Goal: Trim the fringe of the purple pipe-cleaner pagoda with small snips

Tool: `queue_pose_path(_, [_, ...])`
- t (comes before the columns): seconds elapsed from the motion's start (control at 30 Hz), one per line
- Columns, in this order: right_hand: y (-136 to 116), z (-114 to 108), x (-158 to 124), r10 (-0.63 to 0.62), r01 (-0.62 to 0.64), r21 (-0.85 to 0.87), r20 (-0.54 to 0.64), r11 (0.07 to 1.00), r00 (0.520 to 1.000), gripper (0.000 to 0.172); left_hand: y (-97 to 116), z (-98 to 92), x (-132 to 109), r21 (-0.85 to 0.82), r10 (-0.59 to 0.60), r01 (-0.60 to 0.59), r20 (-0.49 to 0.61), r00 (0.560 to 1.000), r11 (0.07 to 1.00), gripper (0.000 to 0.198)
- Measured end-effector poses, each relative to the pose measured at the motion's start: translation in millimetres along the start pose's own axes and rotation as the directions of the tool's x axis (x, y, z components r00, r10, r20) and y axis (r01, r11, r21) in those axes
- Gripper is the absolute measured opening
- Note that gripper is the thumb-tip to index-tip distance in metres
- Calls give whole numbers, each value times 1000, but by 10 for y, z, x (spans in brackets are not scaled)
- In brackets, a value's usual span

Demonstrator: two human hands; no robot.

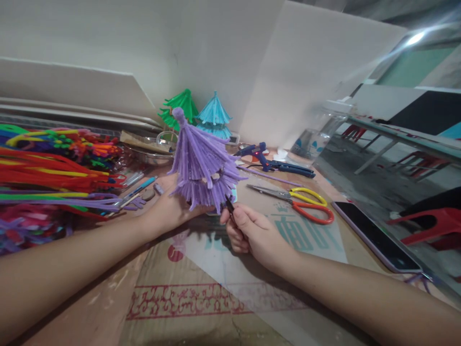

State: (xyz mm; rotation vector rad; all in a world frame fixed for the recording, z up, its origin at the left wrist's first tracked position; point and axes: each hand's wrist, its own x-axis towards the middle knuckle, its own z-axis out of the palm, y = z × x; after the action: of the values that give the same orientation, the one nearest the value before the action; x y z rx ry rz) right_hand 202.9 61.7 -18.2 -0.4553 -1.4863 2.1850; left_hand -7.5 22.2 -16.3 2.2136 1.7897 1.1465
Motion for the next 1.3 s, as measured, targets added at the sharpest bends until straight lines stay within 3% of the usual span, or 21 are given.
queue_pose_path(0.13, [-10,1,-3,2,-2,0,-1,1000,1000,45,16,-22,-1,-57,-13,15,27,1000,998,43])
queue_pose_path(0.47, [-15,1,18,-24,23,-30,-5,999,1000,45,-8,-15,-1,44,6,-6,21,1000,999,42])
queue_pose_path(0.73, [-14,8,7,-28,27,-45,-18,999,999,44,-14,0,-9,-17,-10,10,14,1000,1000,43])
queue_pose_path(1.3, [-33,-6,-6,47,-49,33,42,998,998,46,-15,-23,13,40,54,-53,-10,999,998,42])
